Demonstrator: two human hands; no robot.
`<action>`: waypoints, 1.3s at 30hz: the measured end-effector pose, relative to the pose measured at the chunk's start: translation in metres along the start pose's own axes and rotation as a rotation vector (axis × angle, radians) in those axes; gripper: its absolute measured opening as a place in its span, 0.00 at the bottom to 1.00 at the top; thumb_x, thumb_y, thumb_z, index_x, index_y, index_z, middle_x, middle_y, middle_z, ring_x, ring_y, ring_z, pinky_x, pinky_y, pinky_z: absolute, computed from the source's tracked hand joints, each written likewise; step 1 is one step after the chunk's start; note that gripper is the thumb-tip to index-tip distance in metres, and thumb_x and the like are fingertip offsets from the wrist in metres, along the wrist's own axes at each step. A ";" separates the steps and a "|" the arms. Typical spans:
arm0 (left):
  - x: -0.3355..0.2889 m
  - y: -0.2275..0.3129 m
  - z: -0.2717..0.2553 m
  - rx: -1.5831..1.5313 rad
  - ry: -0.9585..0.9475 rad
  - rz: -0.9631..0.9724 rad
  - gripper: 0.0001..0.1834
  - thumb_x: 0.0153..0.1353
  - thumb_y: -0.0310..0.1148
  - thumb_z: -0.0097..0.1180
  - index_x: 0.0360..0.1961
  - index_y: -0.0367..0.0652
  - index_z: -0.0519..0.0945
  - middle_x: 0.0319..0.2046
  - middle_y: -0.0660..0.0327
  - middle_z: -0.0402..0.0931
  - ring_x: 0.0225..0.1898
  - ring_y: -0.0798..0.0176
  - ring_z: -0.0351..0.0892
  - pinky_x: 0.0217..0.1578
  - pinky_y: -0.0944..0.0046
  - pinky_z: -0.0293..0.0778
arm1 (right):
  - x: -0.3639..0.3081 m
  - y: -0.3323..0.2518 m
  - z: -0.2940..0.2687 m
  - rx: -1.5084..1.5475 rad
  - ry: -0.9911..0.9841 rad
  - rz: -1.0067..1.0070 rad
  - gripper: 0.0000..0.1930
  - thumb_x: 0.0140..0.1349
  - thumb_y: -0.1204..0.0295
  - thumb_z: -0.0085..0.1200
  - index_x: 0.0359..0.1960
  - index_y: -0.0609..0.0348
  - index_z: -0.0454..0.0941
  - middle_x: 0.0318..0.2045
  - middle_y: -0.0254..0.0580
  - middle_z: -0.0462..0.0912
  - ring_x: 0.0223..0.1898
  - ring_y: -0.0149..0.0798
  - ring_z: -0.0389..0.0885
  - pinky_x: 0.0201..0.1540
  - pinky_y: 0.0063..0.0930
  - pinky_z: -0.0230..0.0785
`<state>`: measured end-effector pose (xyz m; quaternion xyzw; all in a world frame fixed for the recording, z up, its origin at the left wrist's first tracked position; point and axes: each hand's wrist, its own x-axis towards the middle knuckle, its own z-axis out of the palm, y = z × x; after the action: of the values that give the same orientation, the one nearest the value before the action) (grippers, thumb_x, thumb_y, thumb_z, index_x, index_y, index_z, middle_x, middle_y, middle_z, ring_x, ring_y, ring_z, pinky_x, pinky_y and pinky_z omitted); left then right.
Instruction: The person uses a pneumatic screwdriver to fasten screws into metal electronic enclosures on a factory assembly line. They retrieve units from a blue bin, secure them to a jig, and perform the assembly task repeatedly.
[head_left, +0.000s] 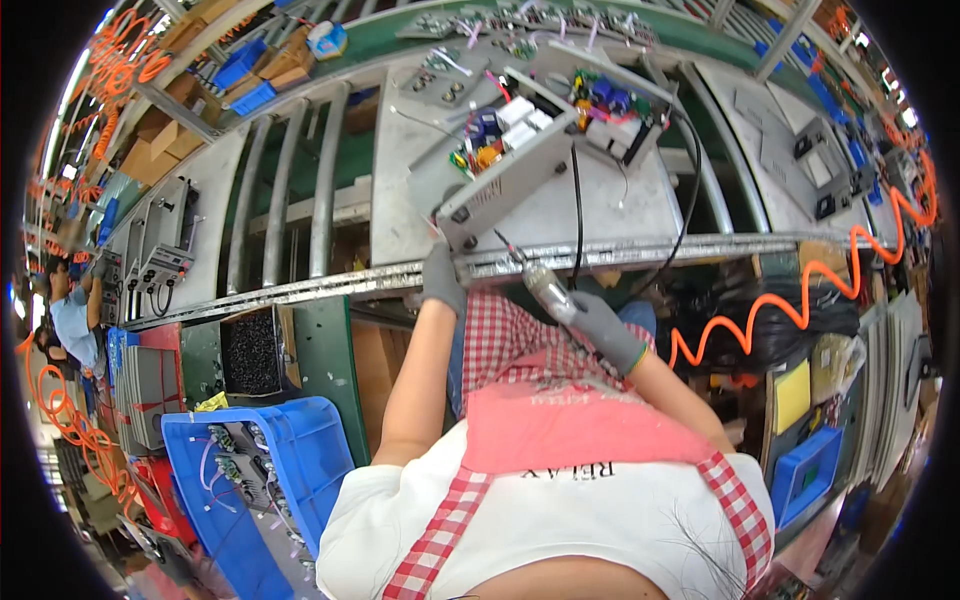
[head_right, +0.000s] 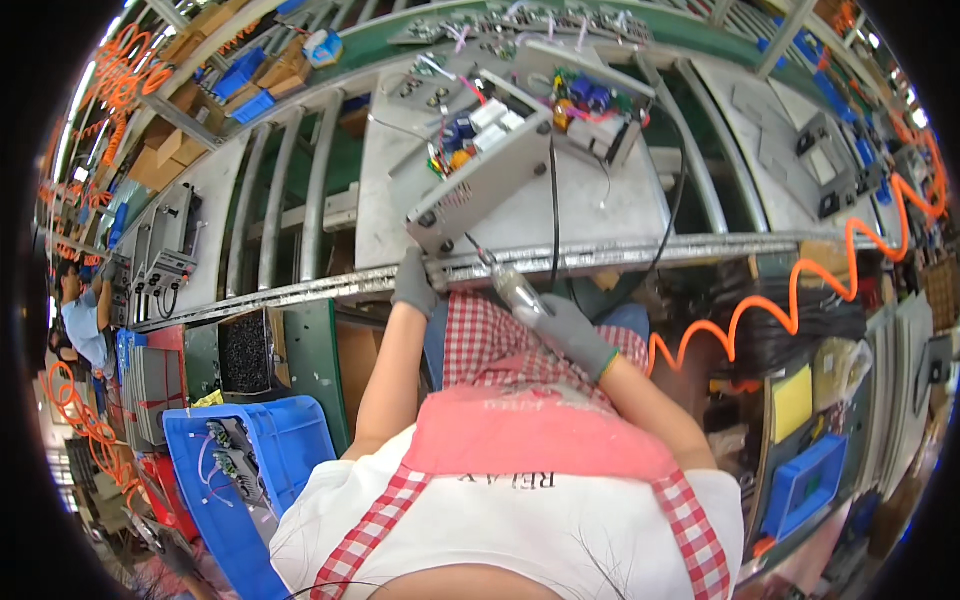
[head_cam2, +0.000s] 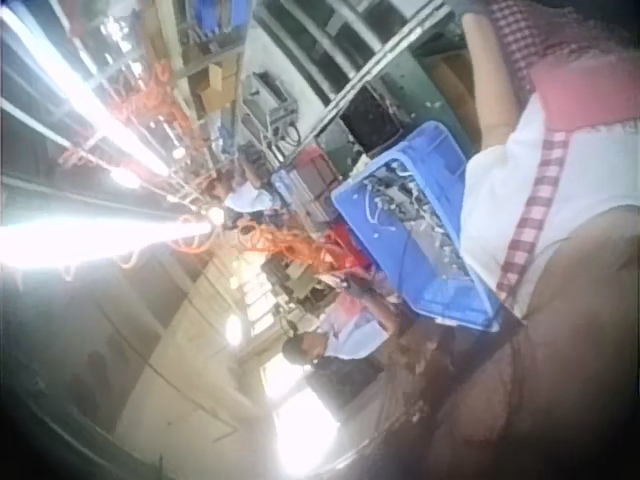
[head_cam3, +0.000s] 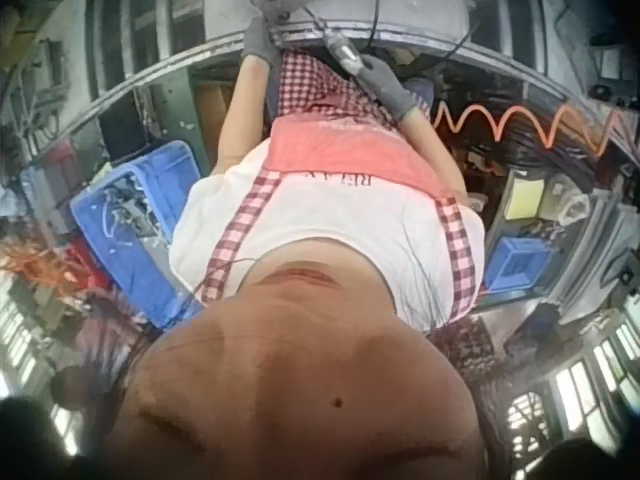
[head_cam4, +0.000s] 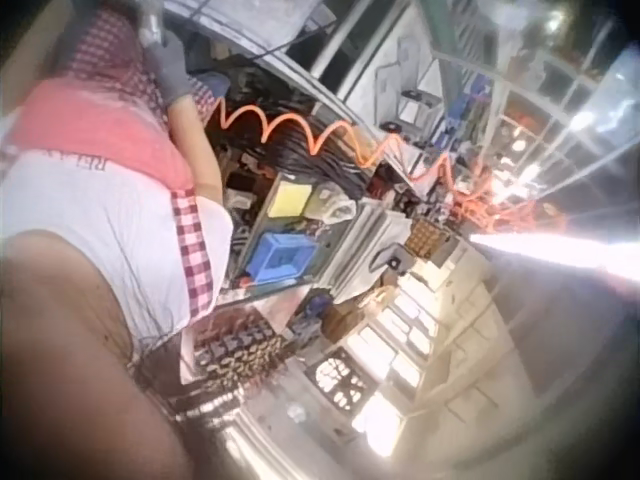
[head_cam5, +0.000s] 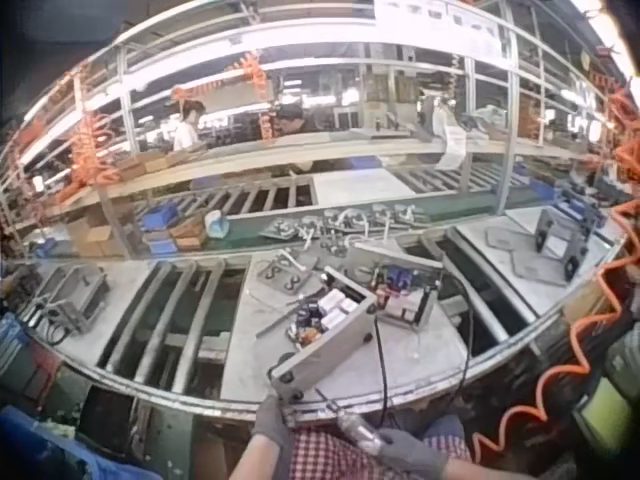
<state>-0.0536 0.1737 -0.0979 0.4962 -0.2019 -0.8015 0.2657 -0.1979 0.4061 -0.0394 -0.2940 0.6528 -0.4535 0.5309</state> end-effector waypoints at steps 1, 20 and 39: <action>0.005 -0.001 -0.004 -0.064 -0.035 -0.022 0.18 0.67 0.46 0.40 0.19 0.54 0.60 0.10 0.74 0.49 0.09 0.75 0.46 0.10 0.72 0.46 | -0.001 -0.003 0.002 0.001 -0.007 0.012 0.20 0.60 0.53 0.56 0.37 0.61 0.74 0.21 0.29 0.73 0.21 0.22 0.68 0.23 0.19 0.60; -0.022 0.001 0.009 -0.356 -0.109 -0.059 0.14 0.65 0.37 0.42 0.21 0.53 0.59 0.14 0.72 0.48 0.13 0.74 0.44 0.14 0.72 0.48 | 0.015 -0.034 0.010 -0.156 -0.124 0.047 0.29 0.55 0.43 0.58 0.35 0.63 0.75 0.18 0.28 0.70 0.16 0.22 0.65 0.18 0.20 0.57; -0.006 0.001 0.010 -0.238 -0.237 -0.096 0.18 0.60 0.33 0.44 0.13 0.55 0.60 0.07 0.76 0.50 0.07 0.76 0.46 0.09 0.72 0.49 | 0.034 -0.025 0.002 -0.172 -0.156 -0.026 0.31 0.51 0.43 0.60 0.46 0.58 0.78 0.31 0.36 0.78 0.31 0.30 0.74 0.34 0.28 0.69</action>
<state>-0.0606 0.1773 -0.0893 0.3723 -0.1113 -0.8845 0.2582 -0.2072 0.3654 -0.0319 -0.3814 0.6422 -0.3784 0.5467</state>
